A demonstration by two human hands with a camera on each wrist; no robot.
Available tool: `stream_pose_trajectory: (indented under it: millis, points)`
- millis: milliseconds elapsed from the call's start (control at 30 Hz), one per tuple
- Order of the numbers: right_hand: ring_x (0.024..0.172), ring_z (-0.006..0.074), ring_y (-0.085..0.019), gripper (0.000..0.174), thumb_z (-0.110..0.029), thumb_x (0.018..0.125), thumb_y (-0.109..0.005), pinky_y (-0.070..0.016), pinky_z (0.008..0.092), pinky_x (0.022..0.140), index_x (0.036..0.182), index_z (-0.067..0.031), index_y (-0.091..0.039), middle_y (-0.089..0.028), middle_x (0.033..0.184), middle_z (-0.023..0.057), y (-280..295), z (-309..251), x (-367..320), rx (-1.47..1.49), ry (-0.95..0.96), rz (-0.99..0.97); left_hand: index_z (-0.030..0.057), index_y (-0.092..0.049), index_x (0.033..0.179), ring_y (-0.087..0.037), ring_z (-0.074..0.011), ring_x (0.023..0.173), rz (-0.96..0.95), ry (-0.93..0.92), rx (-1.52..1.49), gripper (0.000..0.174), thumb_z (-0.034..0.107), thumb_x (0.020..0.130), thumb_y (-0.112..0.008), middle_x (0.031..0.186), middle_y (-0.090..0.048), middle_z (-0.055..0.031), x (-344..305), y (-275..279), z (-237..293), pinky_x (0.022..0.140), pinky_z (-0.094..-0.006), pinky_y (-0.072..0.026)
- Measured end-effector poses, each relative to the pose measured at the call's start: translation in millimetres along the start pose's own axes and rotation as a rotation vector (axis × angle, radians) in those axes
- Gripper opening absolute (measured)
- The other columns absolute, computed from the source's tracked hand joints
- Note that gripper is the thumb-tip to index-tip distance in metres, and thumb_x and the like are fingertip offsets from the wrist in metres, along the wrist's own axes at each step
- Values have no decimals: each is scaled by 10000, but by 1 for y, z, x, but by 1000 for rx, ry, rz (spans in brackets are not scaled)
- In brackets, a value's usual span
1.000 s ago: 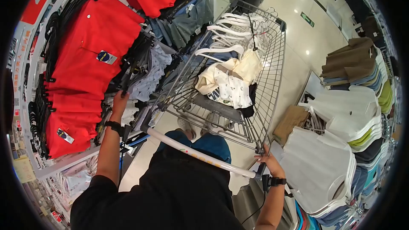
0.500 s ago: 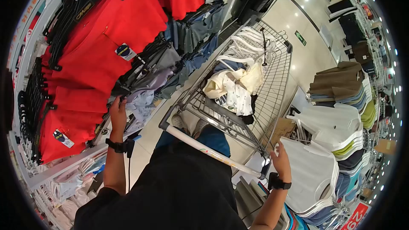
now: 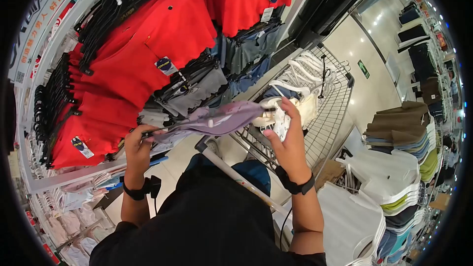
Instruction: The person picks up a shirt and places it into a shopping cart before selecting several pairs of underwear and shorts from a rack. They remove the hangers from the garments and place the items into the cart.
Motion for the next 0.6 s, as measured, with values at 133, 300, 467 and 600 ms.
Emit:
stream_pose_trajectory:
  millis: [133,300,467,600]
  points:
    - [1167,277,-547,454,-167,837,-690,-406,376,991,1228,0,-530,-588,1208,173,4,5,-3,-137,-8,-236,-49,-610,983,-671,-170,811,-128,-7,-51,125,-1,893,-538,878,-702,-128,0,-31,9,728,-263,-495]
    - [871,245,-652,291,-165,851,-672,-492,323,780,1081,9,-630,-669,952,150,7,35,-33,204,-175,-230,-13,-594,980,-630,-164,824,-53,49,-208,212,192,953,-553,874,-635,-94,8,-37,0,712,-252,-460]
    - [729,189,-625,410,-377,914,-598,-467,272,678,981,22,-662,-669,850,122,34,36,-46,204,-99,-77,-10,-564,963,-604,-140,791,-145,106,-271,324,314,960,-559,859,-625,-79,16,-46,5,687,-241,-434]
    - [769,220,-648,469,-436,908,-591,-487,295,692,953,24,-665,-680,836,136,45,37,-54,238,-125,13,-5,-566,965,-580,-124,792,-160,132,-278,334,328,957,-566,847,-613,-58,21,-60,8,707,-244,-428]
Point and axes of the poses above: each hand's wrist, its own x-axis towards the middle knuckle, its own y-axis out of the back of the hand, z = x × y, the point moved 10 cm from there along x, towards the middle knuckle
